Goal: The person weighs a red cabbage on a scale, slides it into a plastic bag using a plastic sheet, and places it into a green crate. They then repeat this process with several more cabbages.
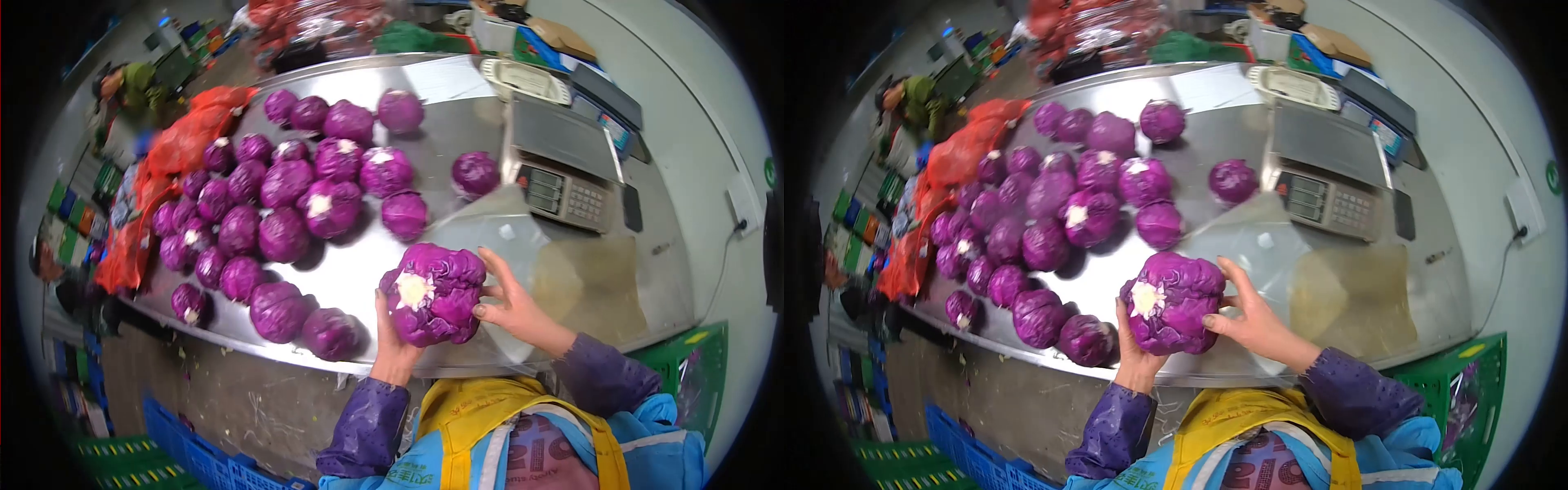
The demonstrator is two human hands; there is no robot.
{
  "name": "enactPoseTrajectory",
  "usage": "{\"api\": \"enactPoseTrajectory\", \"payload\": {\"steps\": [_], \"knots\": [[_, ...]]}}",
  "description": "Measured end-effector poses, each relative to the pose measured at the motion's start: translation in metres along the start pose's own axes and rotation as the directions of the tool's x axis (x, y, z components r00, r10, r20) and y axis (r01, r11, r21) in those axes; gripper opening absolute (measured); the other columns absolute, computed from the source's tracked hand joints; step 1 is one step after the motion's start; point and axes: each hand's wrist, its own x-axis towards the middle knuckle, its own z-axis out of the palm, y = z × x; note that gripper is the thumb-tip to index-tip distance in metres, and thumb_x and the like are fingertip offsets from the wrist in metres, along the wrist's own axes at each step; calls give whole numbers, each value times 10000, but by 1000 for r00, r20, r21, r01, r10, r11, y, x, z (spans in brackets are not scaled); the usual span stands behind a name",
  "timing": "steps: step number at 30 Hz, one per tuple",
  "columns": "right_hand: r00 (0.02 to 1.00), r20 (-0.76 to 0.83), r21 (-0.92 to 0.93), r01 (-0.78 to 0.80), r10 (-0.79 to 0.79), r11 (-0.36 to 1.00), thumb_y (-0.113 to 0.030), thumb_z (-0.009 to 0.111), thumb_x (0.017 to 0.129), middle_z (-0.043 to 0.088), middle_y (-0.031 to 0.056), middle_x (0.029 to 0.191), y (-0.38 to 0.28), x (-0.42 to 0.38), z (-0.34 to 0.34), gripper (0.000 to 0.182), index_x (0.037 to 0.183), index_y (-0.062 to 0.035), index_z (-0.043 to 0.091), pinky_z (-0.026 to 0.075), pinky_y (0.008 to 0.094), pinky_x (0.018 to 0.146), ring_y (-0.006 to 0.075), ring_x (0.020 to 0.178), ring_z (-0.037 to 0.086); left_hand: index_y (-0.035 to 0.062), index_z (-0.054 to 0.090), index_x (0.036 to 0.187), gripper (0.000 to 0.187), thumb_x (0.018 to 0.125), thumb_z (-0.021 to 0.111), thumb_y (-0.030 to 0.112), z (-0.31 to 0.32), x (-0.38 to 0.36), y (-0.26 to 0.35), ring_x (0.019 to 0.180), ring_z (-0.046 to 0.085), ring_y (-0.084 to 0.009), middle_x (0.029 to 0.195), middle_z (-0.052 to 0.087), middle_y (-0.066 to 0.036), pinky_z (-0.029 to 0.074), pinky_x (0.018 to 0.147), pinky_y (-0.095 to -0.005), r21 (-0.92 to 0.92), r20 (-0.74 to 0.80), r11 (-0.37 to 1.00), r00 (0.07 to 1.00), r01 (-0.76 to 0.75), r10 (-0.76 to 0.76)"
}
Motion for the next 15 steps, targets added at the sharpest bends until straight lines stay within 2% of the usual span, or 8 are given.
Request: {"api": "enactPoseTrajectory", "payload": {"steps": [2,5,7,8,11,12,14,15], "knots": [[997,-69,55,-22,26,998,-279,686,771,263,187,1360,10,-12,-14,877,1400,-69,113,462,367,858,315,1177,409,112,381,1303,756,743,619,560,0,4,-20,1185,429,-295,1282,447,-128,350,1002,-500,63,2,997,999,40,-40],[980,-190,61,79,-66,995,-284,677,785,307,171,1340,38,-41,-41,834,1390,-62,148,387,380,943,293,1192,391,93,371,1308,708,809,512,575,8,14,-56,1193,428,-288,1296,434,-129,356,1007,-474,322,73,943,991,83,-112],[970,-238,291,24,48,956,-285,657,805,360,153,1301,52,-64,-62,762,1371,-59,199,329,360,985,262,1183,387,82,365,1309,648,872,402,559,21,18,-88,1197,428,-275,1305,428,-119,357,1013,-441,498,93,864,986,75,-140],[958,-282,295,41,45,955,-285,657,805,360,153,1301,60,-75,-76,762,1371,-59,199,329,360,985,262,1183,387,81,352,1315,643,877,402,550,29,18,-104,1198,428,-269,1312,422,-110,357,1008,-440,540,65,834,982,116,-178],[883,-426,314,-57,194,948,-344,581,855,403,87,1217,66,-105,-118,620,1351,-158,259,445,328,840,199,1106,414,90,316,1336,655,879,394,553,42,39,-151,1227,393,-252,1336,393,-100,323,1028,-422,635,204,760,918,140,-340],[860,-495,219,-13,122,976,-381,566,857,421,86,1199,73,-113,-135,593,1337,-180,283,465,314,780,200,1083,433,93,298,1345,661,880,397,551,48,49,-168,1238,378,-246,1347,378,-98,303,1040,-416,655,193,734,899,180,-393],[813,-554,271,-31,182,962,-419,543,861,429,77,1207,83,-124,-167,573,1326,-183,305,459,350,795,209,1090,439,88,282,1352,663,881,413,536,53,75,-201,1247,369,-236,1354,368,-98,296,1045,-417,697,254,697,851,168,-459],[783,-594,301,2,186,954,-429,564,847,444,98,1198,91,-127,-182,596,1306,-128,331,420,337,854,209,1086,441,97,291,1346,647,882,420,529,56,86,-216,1241,374,-227,1345,377,-93,303,1037,-413,723,203,661,852,202,-482]]}}
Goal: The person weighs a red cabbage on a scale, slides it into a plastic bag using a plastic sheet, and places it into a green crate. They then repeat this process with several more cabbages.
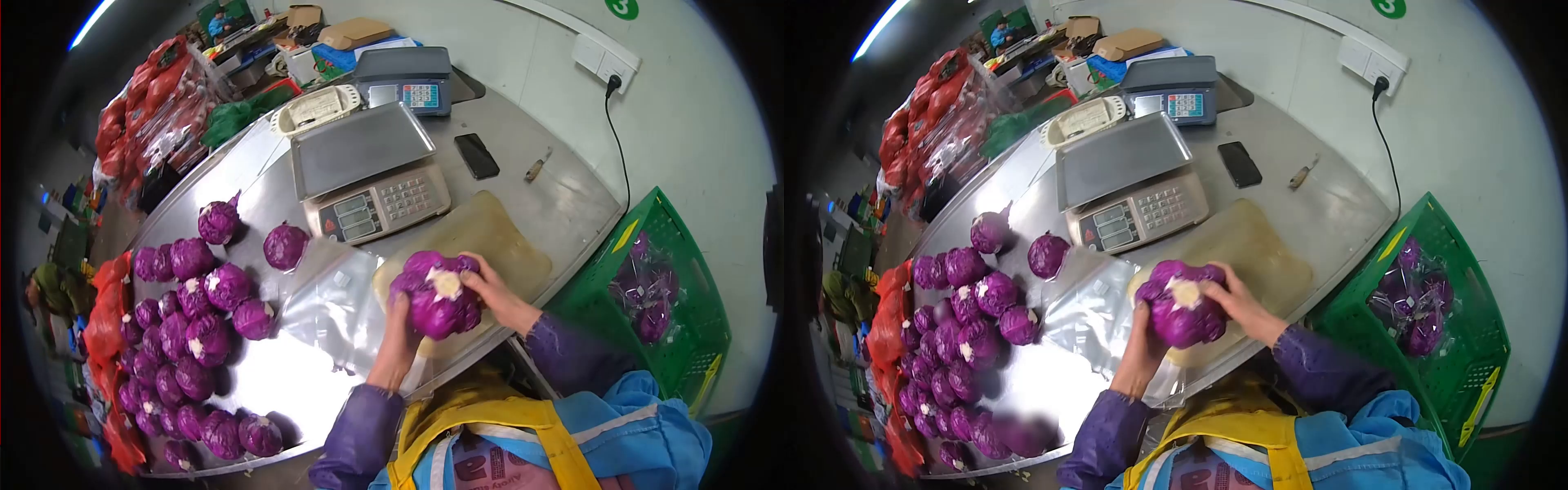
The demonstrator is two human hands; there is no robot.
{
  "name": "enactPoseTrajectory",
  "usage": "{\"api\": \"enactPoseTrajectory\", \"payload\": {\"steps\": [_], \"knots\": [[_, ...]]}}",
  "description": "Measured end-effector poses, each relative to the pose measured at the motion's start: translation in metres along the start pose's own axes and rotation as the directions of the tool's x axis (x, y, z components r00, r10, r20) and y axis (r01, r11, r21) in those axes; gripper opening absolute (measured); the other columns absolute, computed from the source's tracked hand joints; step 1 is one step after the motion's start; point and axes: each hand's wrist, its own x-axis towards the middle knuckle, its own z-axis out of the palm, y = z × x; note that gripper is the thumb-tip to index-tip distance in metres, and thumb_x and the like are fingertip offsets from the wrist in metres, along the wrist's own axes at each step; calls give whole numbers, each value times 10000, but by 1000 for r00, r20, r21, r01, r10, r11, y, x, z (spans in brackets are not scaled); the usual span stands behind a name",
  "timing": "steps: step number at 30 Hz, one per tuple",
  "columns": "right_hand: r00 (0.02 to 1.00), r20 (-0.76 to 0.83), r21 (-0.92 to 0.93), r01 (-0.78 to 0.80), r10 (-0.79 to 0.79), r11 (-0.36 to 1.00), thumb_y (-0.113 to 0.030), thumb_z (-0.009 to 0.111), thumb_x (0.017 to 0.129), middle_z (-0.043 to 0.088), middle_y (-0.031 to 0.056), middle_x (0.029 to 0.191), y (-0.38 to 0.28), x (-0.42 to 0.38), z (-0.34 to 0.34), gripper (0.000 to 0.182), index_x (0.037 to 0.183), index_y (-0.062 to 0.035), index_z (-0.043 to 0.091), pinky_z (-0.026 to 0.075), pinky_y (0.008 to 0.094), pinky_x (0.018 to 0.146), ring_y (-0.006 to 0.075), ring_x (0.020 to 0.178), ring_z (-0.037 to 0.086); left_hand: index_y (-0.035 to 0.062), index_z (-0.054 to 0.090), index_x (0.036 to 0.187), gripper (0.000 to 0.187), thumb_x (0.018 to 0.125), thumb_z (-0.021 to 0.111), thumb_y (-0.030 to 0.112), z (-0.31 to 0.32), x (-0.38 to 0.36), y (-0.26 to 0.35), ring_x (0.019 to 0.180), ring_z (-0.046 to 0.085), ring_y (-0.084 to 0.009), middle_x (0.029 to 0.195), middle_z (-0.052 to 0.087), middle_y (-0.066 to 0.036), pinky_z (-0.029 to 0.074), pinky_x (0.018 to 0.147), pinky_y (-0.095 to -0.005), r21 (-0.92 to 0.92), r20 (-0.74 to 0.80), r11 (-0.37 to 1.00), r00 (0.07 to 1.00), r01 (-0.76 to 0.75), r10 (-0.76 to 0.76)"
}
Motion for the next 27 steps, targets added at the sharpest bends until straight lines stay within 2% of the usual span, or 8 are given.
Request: {"api": "enactPoseTrajectory", "payload": {"steps": [6,9,11,13,15,19,25,27], "knots": [[991,-133,-91,12,-24,996,-423,547,855,486,123,1191,26,56,-71,545,1255,-77,416,369,313,923,207,1090,468,131,330,1320,566,896,444,488,12,67,-34,1173,413,-209,1286,425,-65,339,969,-360,109,-148,973,972,202,-185],[996,-47,-335,61,-81,940,-413,538,860,507,131,1168,32,64,-88,539,1254,-68,413,368,312,925,215,1087,474,70,314,1324,564,896,494,390,-4,67,-44,1171,401,-230,1282,406,-102,337,964,-354,550,-178,823,983,145,-54],[996,-66,-341,37,-63,939,-406,538,858,515,145,1165,18,59,-98,545,1255,-55,410,369,322,929,245,1088,482,-27,356,1273,608,819,607,291,-21,50,-35,1184,375,-293,1264,374,-177,319,973,-379,866,-138,491,901,-91,411],[994,-86,-348,29,-63,937,-399,538,856,523,159,1161,10,65,-111,551,1255,-42,408,370,331,933,276,1089,491,-33,316,1302,667,784,638,239,-47,27,-25,1177,374,-328,1237,383,-205,305,991,-384,983,-134,179,798,33,588],[903,-380,-602,-76,-202,795,-384,553,834,524,187,1167,16,73,-133,588,1261,-14,391,381,368,924,325,1091,495,-24,239,1346,709,811,614,252,-65,6,-32,1167,385,-301,1298,342,-218,311,991,-392,843,-473,485,748,232,465],[824,-511,-815,-375,-244,441,-394,578,799,522,207,1166,28,76,-142,648,1269,2,373,389,406,907,345,1103,486,-6,185,1365,684,848,578,209,-57,-13,-21,1084,469,-265,1280,361,-214,442,856,-348,463,-581,871,798,161,161],[820,-572,-729,-502,-11,466,-398,626,745,566,203,1093,25,90,-160,673,1238,-2,394,418,444,853,354,1031,538,72,503,991,346,941,386,394,-66,8,-12,544,449,-80,659,452,20,357,489,-223,334,-581,903,814,269,-27],[814,-559,-775,-443,-160,451,-351,628,741,590,201,1039,30,94,-164,582,1170,-1,449,446,429,791,361,951,569,72,511,1004,381,950,350,414,-76,10,-4,681,525,-128,780,522,-30,414,564,-244,340,-460,857,863,387,-207]]}}
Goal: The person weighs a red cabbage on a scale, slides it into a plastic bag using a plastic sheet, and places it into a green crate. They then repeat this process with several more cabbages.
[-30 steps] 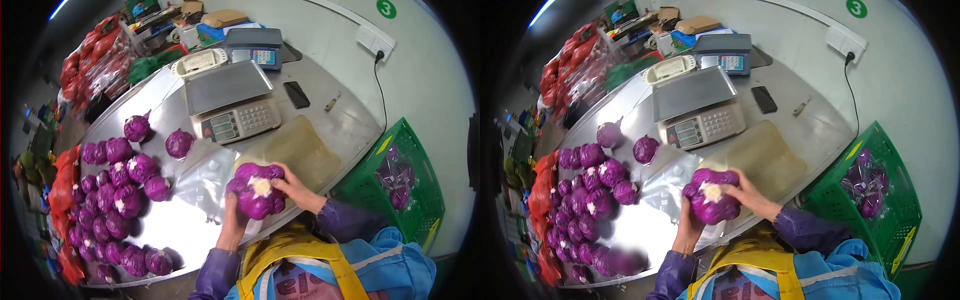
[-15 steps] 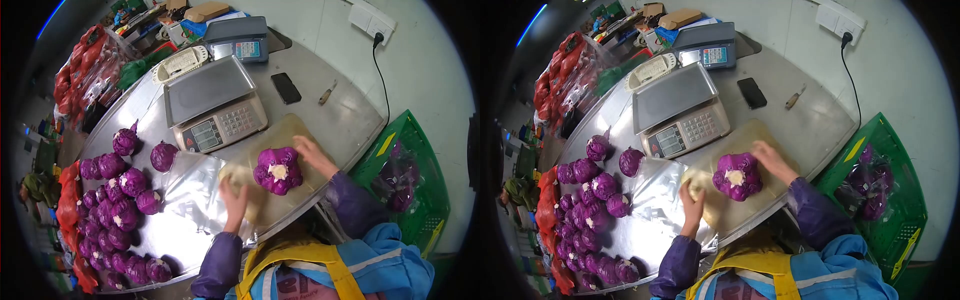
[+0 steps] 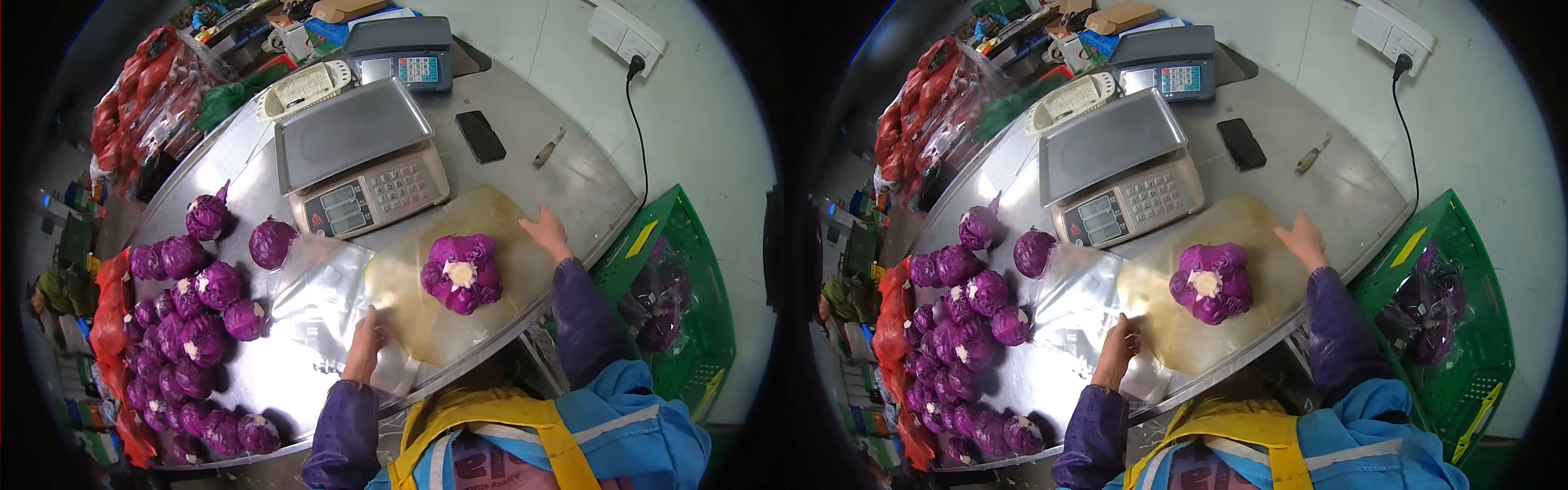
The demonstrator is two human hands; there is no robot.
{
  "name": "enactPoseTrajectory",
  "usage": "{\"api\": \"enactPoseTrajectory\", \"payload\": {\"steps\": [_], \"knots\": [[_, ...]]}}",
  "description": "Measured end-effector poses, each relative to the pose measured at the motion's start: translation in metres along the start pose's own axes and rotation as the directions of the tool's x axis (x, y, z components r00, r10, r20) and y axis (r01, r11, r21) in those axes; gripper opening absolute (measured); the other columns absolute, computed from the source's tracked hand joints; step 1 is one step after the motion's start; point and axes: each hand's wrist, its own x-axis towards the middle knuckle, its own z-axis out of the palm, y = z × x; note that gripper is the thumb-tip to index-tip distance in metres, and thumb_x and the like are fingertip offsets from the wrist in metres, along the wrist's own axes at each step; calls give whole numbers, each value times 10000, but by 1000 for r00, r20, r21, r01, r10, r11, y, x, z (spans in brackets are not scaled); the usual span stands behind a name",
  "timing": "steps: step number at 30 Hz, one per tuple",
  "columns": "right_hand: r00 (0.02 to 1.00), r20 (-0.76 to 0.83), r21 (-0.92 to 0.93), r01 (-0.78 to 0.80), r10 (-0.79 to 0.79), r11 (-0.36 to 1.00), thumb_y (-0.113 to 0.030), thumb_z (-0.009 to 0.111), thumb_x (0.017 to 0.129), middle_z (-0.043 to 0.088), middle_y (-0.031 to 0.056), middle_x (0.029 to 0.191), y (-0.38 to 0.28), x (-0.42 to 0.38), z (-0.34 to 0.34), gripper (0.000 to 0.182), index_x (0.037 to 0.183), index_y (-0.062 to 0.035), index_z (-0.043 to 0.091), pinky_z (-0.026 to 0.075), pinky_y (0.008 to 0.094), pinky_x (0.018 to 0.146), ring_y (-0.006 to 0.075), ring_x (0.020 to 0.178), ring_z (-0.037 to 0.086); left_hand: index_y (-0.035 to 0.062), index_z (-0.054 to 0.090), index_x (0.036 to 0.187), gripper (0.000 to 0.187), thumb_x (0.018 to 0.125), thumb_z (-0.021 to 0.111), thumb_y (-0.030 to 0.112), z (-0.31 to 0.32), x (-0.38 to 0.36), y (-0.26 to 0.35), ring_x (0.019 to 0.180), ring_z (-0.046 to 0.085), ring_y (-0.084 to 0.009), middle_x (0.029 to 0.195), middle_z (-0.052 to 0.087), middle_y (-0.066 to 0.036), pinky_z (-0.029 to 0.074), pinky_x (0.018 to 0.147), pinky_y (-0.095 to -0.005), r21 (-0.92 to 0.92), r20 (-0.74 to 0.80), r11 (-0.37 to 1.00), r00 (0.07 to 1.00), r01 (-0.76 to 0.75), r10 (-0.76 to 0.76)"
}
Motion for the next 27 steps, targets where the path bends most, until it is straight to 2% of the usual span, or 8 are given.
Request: {"api": "enactPoseTrajectory", "payload": {"steps": [4,6,10,13,16,20,23,27], "knots": [[938,340,79,-103,70,992,-302,631,734,602,169,995,11,20,-10,506,1104,11,487,459,363,737,285,905,591,22,476,1193,518,951,301,445,13,1,3,911,521,-200,994,525,-81,465,761,-316,-18,157,998,985,-65,67],[891,413,409,2,-187,913,-272,621,736,597,106,959,6,13,-17,430,1051,2,517,452,299,703,193,863,577,29,443,1222,550,949,268,473,23,0,5,1075,464,-244,1167,488,-106,451,874,-385,-406,330,907,943,112,32],[811,527,608,-149,-256,780,-270,610,753,547,72,1046,-33,-33,-30,451,1116,-37,480,439,304,729,166,950,516,78,246,1367,575,940,350,448,62,19,-2,1187,389,-261,1369,305,-118,419,910,-456,-288,500,956,860,52,104],[782,518,748,-217,-346,627,-289,586,792,480,98,1175,-48,-56,-15,543,1249,-71,389,419,325,806,201,1067,461,117,50,1421,653,942,354,441,92,22,2,1188,400,-297,1360,314,-119,372,926,-511,-144,403,988,908,-58,112],[830,537,744,-382,-151,548,-319,582,813,418,125,1242,-66,-79,-29,684,1352,-60,250,373,334,900,218,1148,399,138,-59,1421,724,934,390,431,111,12,22,1206,375,-279,1378,275,-106,367,928,-487,-155,367,987,930,41,18],[867,374,845,-172,-330,507,-313,631,805,430,148,1233,-69,-89,-36,780,1386,-37,189,336,346,971,228,1158,407,149,28,1408,768,882,513,428,101,-6,28,1195,375,-304,1357,267,-131,366,913,-521,-187,435,981,890,-57,135],[849,168,707,251,-502,661,-195,631,806,398,167,1305,-84,-114,-73,751,1390,-42,183,336,327,977,234,1189,404,150,99,1374,804,818,629,386,102,-27,26,1186,385,-302,1322,304,-136,391,893,-517,-172,479,985,872,-18,99],[789,230,612,338,-570,715,-307,691,756,351,230,1328,-68,-131,-82,824,1358,14,229,316,347,997,309,1233,374,128,169,1324,746,794,674,275,114,-56,10,1140,440,-278,1281,349,-112,467,832,-483,-283,493,955,868,90,64]]}}
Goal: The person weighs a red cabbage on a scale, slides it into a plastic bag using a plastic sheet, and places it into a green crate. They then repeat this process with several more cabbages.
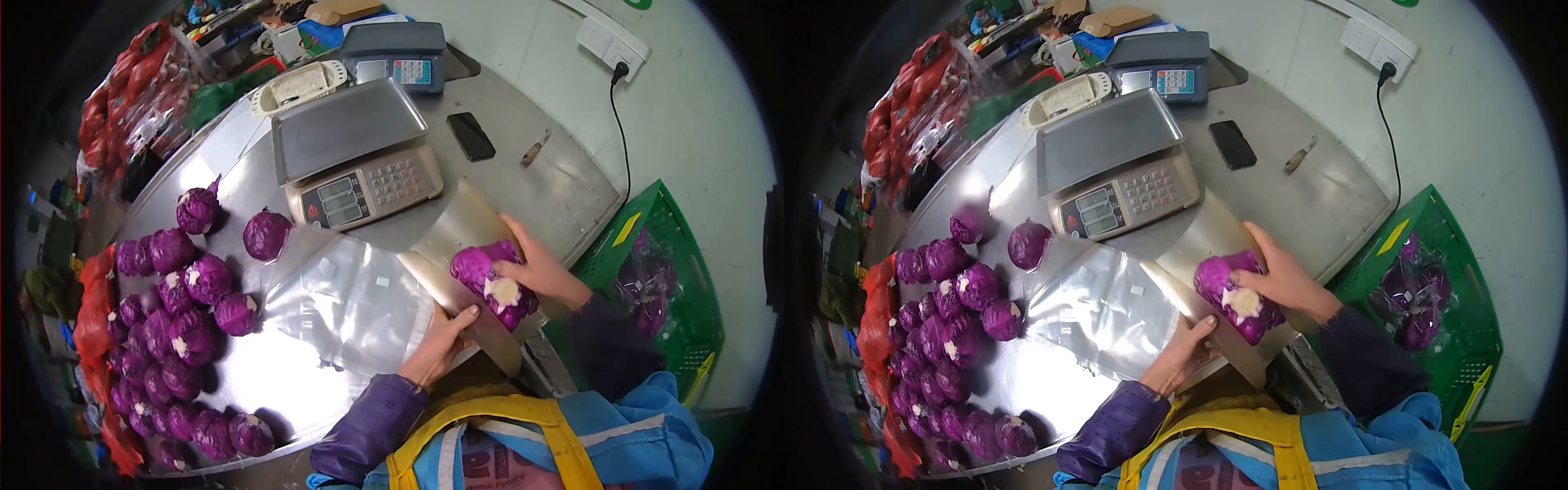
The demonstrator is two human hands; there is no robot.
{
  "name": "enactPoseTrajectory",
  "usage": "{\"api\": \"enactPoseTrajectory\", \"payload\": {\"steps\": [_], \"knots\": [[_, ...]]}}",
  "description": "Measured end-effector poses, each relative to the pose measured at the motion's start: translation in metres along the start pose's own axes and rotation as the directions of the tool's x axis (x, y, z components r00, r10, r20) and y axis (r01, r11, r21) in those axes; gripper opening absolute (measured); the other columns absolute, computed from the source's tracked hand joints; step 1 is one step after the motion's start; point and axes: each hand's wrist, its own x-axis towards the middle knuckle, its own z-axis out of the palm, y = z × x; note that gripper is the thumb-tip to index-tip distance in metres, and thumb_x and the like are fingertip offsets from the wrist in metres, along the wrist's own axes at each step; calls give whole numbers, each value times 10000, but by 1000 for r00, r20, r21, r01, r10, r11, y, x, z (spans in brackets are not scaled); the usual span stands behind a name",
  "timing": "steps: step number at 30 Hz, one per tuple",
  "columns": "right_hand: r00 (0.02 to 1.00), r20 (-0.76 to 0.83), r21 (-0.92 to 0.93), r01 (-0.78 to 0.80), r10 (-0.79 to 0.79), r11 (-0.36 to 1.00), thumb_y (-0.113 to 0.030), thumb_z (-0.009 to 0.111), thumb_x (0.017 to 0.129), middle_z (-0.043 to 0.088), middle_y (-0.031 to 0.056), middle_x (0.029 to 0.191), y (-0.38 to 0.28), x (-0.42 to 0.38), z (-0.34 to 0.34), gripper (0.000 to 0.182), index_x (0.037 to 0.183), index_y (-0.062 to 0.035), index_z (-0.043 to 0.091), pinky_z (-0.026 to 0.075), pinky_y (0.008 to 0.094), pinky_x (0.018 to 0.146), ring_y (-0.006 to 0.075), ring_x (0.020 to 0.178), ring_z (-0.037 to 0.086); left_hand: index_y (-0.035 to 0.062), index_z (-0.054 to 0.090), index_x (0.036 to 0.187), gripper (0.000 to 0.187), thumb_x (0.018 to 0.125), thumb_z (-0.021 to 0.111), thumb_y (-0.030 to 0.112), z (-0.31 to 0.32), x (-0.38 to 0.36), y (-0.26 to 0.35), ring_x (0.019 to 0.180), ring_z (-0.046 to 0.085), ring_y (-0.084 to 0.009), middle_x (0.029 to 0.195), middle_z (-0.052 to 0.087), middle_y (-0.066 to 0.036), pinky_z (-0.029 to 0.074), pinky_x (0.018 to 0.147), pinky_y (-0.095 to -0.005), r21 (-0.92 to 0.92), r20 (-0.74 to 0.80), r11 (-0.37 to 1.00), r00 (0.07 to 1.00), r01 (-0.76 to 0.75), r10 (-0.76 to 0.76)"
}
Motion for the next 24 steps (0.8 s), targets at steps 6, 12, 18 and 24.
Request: {"api": "enactPoseTrajectory", "payload": {"steps": [6,12,18,24], "knots": [[981,80,-347,-137,174,928,-382,738,668,224,276,1381,6,-29,18,982,1341,73,186,300,368,1019,369,1275,288,97,192,1311,708,796,663,221,5,-7,-30,1095,484,-235,1202,423,-116,502,802,-429,49,-90,999,996,5,0],[970,137,-620,-75,202,781,-478,780,553,213,297,1357,-4,-43,24,1167,1344,86,134,284,487,1007,456,1256,246,91,138,1323,766,794,671,243,15,-13,-30,1097,476,-233,1224,395,-124,494,789,-401,-8,-113,1000,993,30,-31],[975,4,-669,-162,221,725,-449,796,523,244,267,1332,-18,-53,42,1143,1353,25,168,310,550,945,440,1232,272,41,73,1316,893,755,712,313,11,-8,-25,1147,418,-259,1264,337,-153,412,921,-406,-161,-17,986,999,38,-42],[989,-56,-548,-142,133,824,-397,791,532,237,244,1365,16,-65,24,1116,1370,-8,166,289,490,987,405,1256,267,-13,393,1206,651,786,638,421,-36,-6,-4,1140,429,-262,1216,427,-164,391,913,-392,543,-120,830,967,-127,227]]}}
